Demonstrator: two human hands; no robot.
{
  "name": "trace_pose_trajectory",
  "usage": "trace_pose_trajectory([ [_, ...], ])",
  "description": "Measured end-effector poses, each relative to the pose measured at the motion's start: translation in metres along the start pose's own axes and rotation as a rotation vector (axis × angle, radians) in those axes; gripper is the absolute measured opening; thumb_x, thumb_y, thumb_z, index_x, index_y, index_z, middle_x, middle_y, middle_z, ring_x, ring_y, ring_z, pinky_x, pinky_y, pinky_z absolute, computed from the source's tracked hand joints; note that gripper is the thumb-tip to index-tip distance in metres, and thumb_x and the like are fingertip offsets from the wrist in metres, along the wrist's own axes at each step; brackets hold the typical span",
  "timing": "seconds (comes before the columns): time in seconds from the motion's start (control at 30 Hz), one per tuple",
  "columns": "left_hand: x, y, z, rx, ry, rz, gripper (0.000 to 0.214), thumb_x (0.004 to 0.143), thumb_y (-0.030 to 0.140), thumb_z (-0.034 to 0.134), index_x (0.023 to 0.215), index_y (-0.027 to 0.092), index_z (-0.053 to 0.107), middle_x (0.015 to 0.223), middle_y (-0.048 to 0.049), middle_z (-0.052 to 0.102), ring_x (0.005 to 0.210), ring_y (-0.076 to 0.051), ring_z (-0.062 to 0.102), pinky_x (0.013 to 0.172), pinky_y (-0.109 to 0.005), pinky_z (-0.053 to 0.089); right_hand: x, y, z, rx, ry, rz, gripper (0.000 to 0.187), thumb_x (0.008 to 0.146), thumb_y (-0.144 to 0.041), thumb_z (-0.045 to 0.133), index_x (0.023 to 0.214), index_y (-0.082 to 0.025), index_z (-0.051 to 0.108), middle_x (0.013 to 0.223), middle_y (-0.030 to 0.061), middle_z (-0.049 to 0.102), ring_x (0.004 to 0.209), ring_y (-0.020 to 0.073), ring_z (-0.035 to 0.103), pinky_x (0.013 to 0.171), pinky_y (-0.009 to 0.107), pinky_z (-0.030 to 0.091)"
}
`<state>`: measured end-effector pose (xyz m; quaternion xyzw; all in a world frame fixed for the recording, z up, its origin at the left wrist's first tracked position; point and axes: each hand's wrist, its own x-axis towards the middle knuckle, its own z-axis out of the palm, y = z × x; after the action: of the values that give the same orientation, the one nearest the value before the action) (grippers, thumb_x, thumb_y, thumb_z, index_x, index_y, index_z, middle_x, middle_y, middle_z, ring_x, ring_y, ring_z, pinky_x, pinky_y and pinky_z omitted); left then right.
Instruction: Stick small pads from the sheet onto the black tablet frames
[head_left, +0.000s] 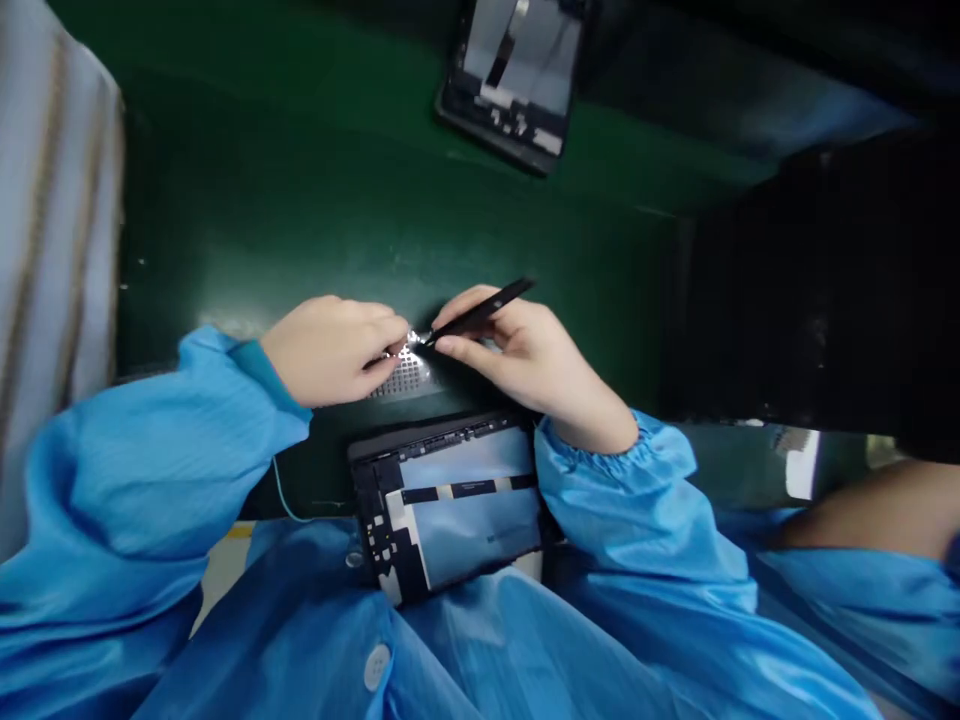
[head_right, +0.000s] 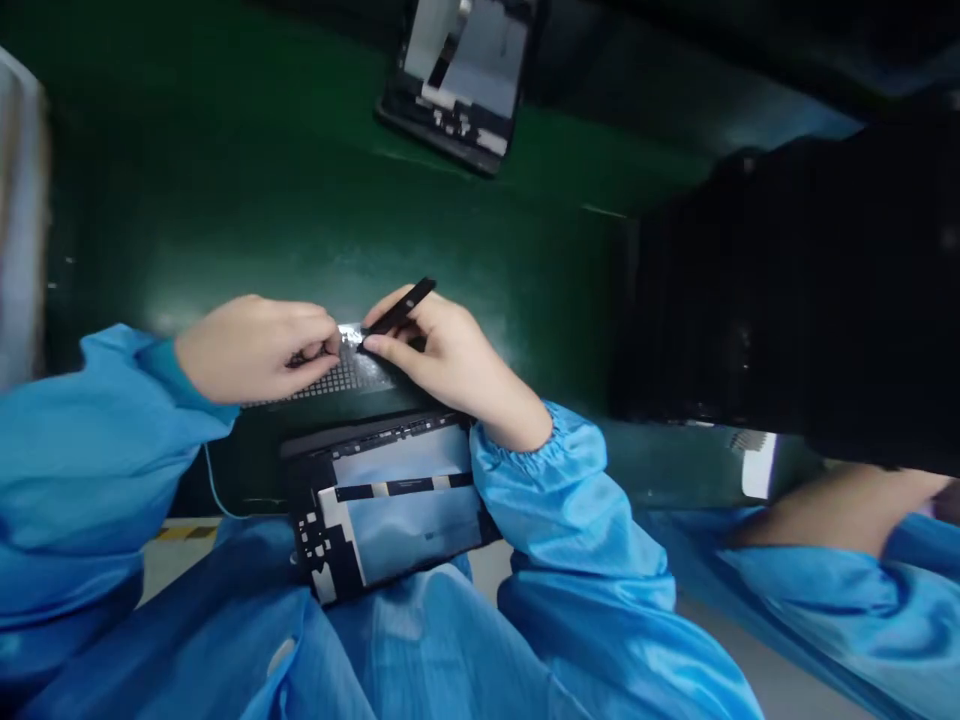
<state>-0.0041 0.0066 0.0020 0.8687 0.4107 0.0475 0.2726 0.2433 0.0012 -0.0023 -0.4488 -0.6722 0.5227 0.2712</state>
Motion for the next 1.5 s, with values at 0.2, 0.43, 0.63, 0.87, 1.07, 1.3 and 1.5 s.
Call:
trace_pose_trajectory([
  [0.2, -0.006, 0.007, -0.001, 0.133, -0.077, -0.015, 0.017, 0.097, 0.034, 0.057, 0.100, 0.024, 0.071, 0.090, -0.0006, 0.071, 0.076, -0.018, 0.063, 0.069, -0.031, 0.035, -0.008, -0.005, -0.003, 0.026, -0.065, -0.019, 0.024, 0.097, -0.043, 0.086, 0.110, -0.025, 0.077, 0.110, 0.0029, 0.079, 0.104, 0.0219, 0.078, 0.096, 0.035, 0.068],
  [0.43, -0.006, 0.007, 0.000, 0.204, -0.034, 0.021, 0.021, 0.097, 0.031, 0.053, 0.102, 0.025, 0.073, 0.091, -0.0027, 0.074, 0.075, -0.020, 0.064, 0.062, -0.036, 0.028, -0.009, -0.008, -0.002, -0.001, -0.101, 0.015, 0.026, 0.097, -0.047, 0.088, 0.109, -0.026, 0.078, 0.109, 0.0035, 0.082, 0.106, 0.0226, 0.080, 0.098, 0.036, 0.069],
  [0.63, -0.005, 0.007, 0.000, 0.229, -0.046, 0.001, 0.022, 0.097, 0.029, 0.054, 0.105, 0.027, 0.075, 0.089, -0.0024, 0.074, 0.074, -0.021, 0.062, 0.063, -0.037, 0.030, 0.005, -0.006, -0.013, -0.122, -0.191, -0.044, 0.010, 0.100, -0.033, 0.084, 0.108, -0.028, 0.080, 0.107, 0.0016, 0.082, 0.102, 0.0194, 0.081, 0.094, 0.032, 0.067],
  [0.87, -0.008, 0.014, 0.002, 0.286, -0.019, -0.002, 0.029, 0.102, 0.032, 0.049, 0.109, 0.025, 0.076, 0.093, -0.0041, 0.076, 0.075, -0.022, 0.066, 0.060, -0.037, 0.029, -0.067, -0.033, 0.023, 0.196, 0.306, 0.133, 0.015, 0.094, -0.028, 0.090, 0.106, -0.030, 0.081, 0.100, 0.0002, 0.084, 0.084, 0.0181, 0.078, 0.079, 0.035, 0.070],
  [1.07, -0.009, 0.017, 0.001, 0.281, -0.059, 0.006, 0.029, 0.105, 0.034, 0.051, 0.115, 0.024, 0.075, 0.090, -0.0039, 0.074, 0.074, -0.019, 0.063, 0.064, -0.034, 0.036, -0.139, -0.032, 0.115, 0.120, 0.700, 0.110, 0.020, 0.103, -0.020, 0.077, 0.118, -0.031, 0.075, 0.106, 0.0010, 0.081, 0.100, 0.0195, 0.083, 0.091, 0.038, 0.073],
  [1.3, -0.005, 0.012, 0.004, 0.245, -0.058, 0.021, 0.030, 0.102, 0.036, 0.047, 0.109, 0.027, 0.075, 0.086, -0.0041, 0.074, 0.070, -0.021, 0.060, 0.066, -0.040, 0.036, -0.131, -0.025, 0.127, 0.014, 0.669, 0.013, 0.027, 0.101, -0.014, 0.074, 0.120, -0.032, 0.074, 0.108, 0.0043, 0.082, 0.102, 0.0236, 0.081, 0.089, 0.045, 0.072],
  [1.5, -0.006, 0.012, 0.002, 0.227, -0.064, 0.012, 0.033, 0.104, 0.039, 0.048, 0.103, 0.026, 0.078, 0.085, -0.0061, 0.074, 0.074, -0.024, 0.061, 0.070, -0.041, 0.041, -0.125, -0.045, 0.093, -0.167, 0.458, 0.019, 0.030, 0.099, -0.014, 0.079, 0.122, -0.033, 0.078, 0.113, 0.0043, 0.085, 0.102, 0.0271, 0.082, 0.090, 0.050, 0.070],
])
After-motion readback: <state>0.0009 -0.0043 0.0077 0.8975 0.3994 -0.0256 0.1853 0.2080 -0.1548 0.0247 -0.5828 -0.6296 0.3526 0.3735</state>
